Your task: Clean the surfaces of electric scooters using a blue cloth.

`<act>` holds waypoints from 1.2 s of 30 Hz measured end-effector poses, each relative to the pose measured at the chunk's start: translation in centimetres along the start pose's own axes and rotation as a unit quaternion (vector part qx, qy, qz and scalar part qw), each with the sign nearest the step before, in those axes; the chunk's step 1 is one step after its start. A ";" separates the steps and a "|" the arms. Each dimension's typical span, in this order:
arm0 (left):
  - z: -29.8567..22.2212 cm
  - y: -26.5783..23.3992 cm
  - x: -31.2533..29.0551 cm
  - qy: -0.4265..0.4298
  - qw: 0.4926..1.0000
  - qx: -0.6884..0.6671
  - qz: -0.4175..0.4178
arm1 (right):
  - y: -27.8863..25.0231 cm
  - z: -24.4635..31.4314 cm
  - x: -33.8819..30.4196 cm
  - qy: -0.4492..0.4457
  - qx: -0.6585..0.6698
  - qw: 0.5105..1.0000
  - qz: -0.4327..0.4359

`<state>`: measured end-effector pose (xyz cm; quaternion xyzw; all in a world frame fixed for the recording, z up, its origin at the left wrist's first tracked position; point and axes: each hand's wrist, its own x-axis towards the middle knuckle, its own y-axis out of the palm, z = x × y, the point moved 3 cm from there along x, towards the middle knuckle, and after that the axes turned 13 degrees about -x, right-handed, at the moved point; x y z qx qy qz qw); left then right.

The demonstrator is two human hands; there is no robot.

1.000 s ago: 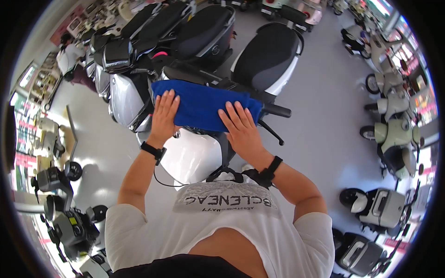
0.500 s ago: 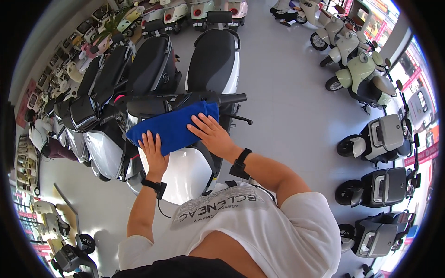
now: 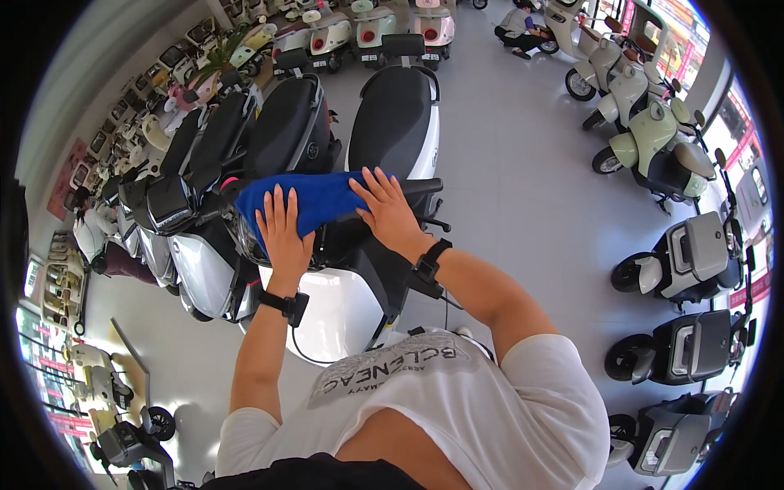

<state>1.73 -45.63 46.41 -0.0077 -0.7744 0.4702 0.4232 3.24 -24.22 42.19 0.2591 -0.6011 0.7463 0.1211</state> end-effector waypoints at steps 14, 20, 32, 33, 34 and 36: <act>-2.8 2.9 -6.4 0.077 0.985 0.062 0.143 | 1.0 -1.6 -8.7 -0.087 0.031 0.996 0.014; -6.0 4.6 -6.3 0.209 0.962 0.051 0.167 | 0.6 -4.5 -12.9 -0.029 0.109 0.979 0.169; -10.3 3.1 6.7 0.193 0.979 0.017 -0.062 | -8.2 -9.6 -3.5 0.042 0.104 0.973 -0.204; -9.8 4.4 7.0 0.174 0.983 0.036 -0.035 | -5.9 -10.0 -3.2 0.056 0.115 0.977 -0.171; -9.5 6.0 6.9 0.153 0.987 0.049 0.029 | -3.4 -10.7 -3.4 0.074 0.126 0.980 -0.137; -7.4 8.3 5.9 0.077 0.990 0.011 0.116 | 0.5 -9.8 -4.6 0.093 0.100 0.991 -0.005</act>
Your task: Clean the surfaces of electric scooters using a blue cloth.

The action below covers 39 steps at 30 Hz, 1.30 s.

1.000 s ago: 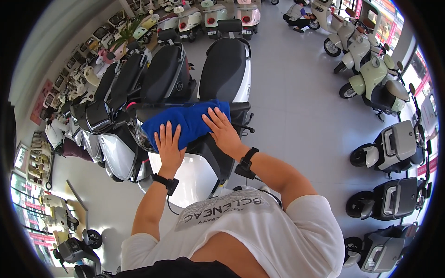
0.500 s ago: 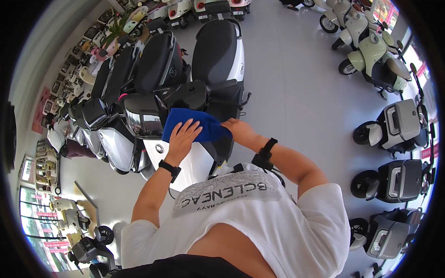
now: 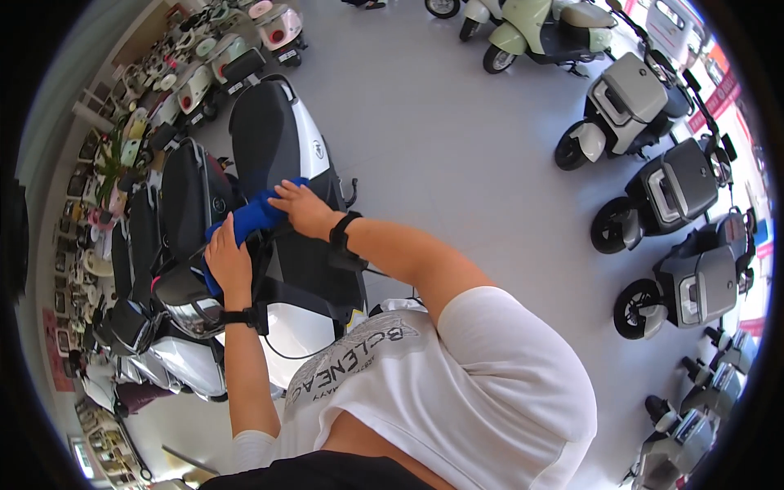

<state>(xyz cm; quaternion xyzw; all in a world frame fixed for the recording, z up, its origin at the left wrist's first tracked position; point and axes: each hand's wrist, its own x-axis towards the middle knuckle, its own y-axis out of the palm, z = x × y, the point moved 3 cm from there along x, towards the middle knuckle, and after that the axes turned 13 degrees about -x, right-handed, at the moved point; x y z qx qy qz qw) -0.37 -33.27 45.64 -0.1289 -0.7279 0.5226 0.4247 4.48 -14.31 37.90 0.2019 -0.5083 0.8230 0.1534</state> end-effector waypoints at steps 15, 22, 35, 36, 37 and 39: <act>-4.8 3.6 -9.1 0.074 0.990 0.056 0.104 | -1.1 0.2 -7.4 -0.063 0.015 0.997 -0.040; -2.0 6.6 -13.1 0.061 0.994 -0.069 0.059 | -2.7 0.3 -8.1 -0.034 -0.007 0.999 -0.001; -1.0 -10.2 -8.6 0.108 0.982 -0.089 -0.126 | -10.9 7.0 -2.1 0.002 0.123 0.992 0.028; 0.1 -11.7 -7.8 0.109 0.978 -0.061 -0.166 | -11.3 8.6 -0.6 -0.053 0.124 0.989 -0.052; 1.2 -13.2 -7.2 0.090 0.976 -0.018 -0.195 | -11.1 10.0 0.7 -0.059 0.127 0.989 -0.046; 3.4 -14.6 -7.1 0.059 0.971 0.040 -0.227 | -10.7 13.3 2.6 -0.134 0.103 0.980 -0.107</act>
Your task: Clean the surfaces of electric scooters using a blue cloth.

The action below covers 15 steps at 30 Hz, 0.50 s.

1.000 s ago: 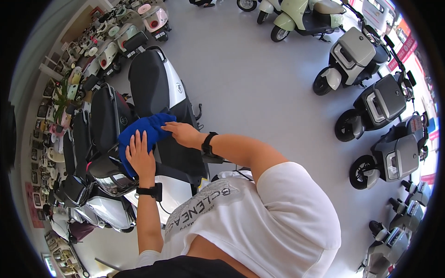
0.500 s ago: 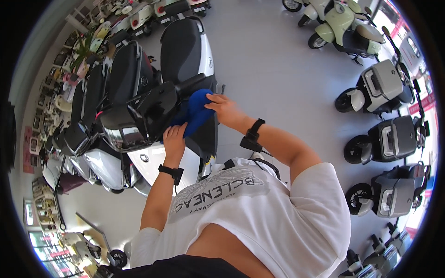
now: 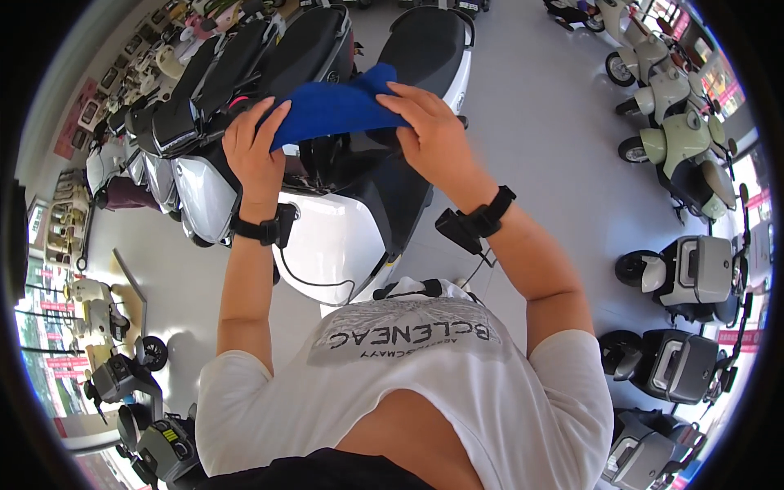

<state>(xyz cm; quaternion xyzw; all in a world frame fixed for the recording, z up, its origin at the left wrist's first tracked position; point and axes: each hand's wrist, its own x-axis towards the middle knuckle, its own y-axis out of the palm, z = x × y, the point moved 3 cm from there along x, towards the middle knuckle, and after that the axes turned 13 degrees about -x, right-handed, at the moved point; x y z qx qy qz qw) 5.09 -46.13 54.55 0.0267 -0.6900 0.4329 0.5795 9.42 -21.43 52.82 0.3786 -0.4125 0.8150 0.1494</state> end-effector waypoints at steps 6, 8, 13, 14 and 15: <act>2.5 4.7 -10.4 -0.135 0.982 -0.082 0.101 | 10.4 -0.4 -5.2 -0.108 -0.046 0.986 0.119; 1.7 4.7 -12.7 -0.150 0.979 -0.097 0.100 | 11.4 -0.6 -6.6 -0.119 -0.050 0.986 0.106; 4.6 2.9 -9.3 -0.184 0.979 -0.066 0.051 | 12.2 1.9 -2.2 -0.171 -0.172 0.964 0.109; 5.2 3.0 -9.0 -0.191 0.980 -0.058 0.028 | 12.9 2.1 -1.4 -0.160 -0.182 0.964 0.106; 5.4 3.7 -9.1 -0.207 0.977 -0.053 0.020 | 13.6 1.6 -0.9 -0.142 -0.175 0.967 0.120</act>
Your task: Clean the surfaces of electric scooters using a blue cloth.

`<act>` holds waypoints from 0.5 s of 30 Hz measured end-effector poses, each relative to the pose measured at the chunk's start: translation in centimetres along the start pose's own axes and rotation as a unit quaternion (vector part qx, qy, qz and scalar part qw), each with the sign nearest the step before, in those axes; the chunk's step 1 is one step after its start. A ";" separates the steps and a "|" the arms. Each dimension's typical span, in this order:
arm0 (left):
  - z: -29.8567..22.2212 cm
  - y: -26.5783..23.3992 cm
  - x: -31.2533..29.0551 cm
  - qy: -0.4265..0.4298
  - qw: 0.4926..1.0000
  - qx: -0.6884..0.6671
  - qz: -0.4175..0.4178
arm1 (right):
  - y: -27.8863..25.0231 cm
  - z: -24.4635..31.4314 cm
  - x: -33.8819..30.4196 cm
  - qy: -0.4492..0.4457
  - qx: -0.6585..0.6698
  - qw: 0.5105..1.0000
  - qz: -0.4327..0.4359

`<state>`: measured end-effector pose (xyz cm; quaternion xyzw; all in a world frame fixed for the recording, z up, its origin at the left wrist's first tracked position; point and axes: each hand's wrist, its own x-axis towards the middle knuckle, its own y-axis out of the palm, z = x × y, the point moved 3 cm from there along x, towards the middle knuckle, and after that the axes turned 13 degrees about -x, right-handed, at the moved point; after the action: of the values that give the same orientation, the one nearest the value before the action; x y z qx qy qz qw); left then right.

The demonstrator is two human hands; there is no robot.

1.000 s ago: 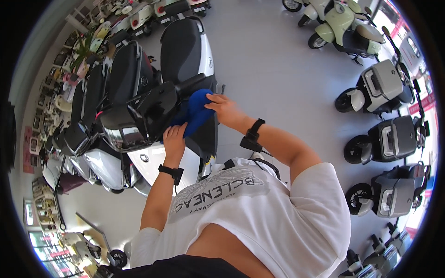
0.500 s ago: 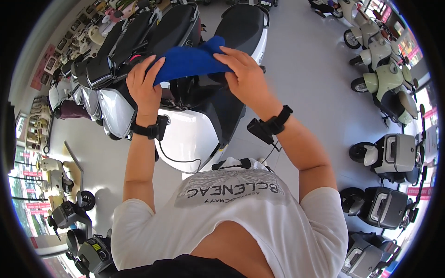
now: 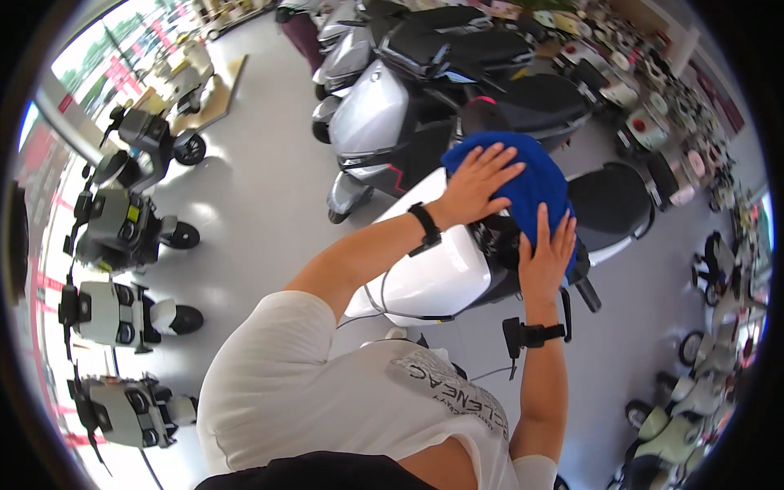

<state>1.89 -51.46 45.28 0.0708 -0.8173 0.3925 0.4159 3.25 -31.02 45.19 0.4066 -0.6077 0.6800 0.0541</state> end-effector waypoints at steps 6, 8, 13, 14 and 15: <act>-1.8 2.3 -3.1 -0.054 0.997 -0.042 -0.023 | 1.9 -1.4 -3.0 -0.033 -0.054 0.997 -0.037; -2.9 3.1 -5.5 -0.083 0.996 -0.020 -0.017 | 2.1 -1.2 -4.5 -0.053 -0.079 0.995 -0.034; -5.7 5.4 -10.9 -0.178 0.983 -0.045 -0.017 | 3.3 -0.9 -8.6 -0.126 -0.054 0.991 -0.003; -6.2 5.9 -12.1 -0.204 0.977 -0.057 -0.018 | 3.4 -0.8 -9.5 -0.144 -0.047 0.988 0.020; -6.9 6.1 -13.6 -0.218 0.974 -0.040 -0.034 | 3.0 -0.5 -10.4 -0.173 -0.023 0.984 0.028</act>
<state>12.31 -45.33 34.11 0.1658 -0.9006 0.3199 0.2431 8.22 -27.02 36.38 0.4997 -0.6342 0.5868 -0.0618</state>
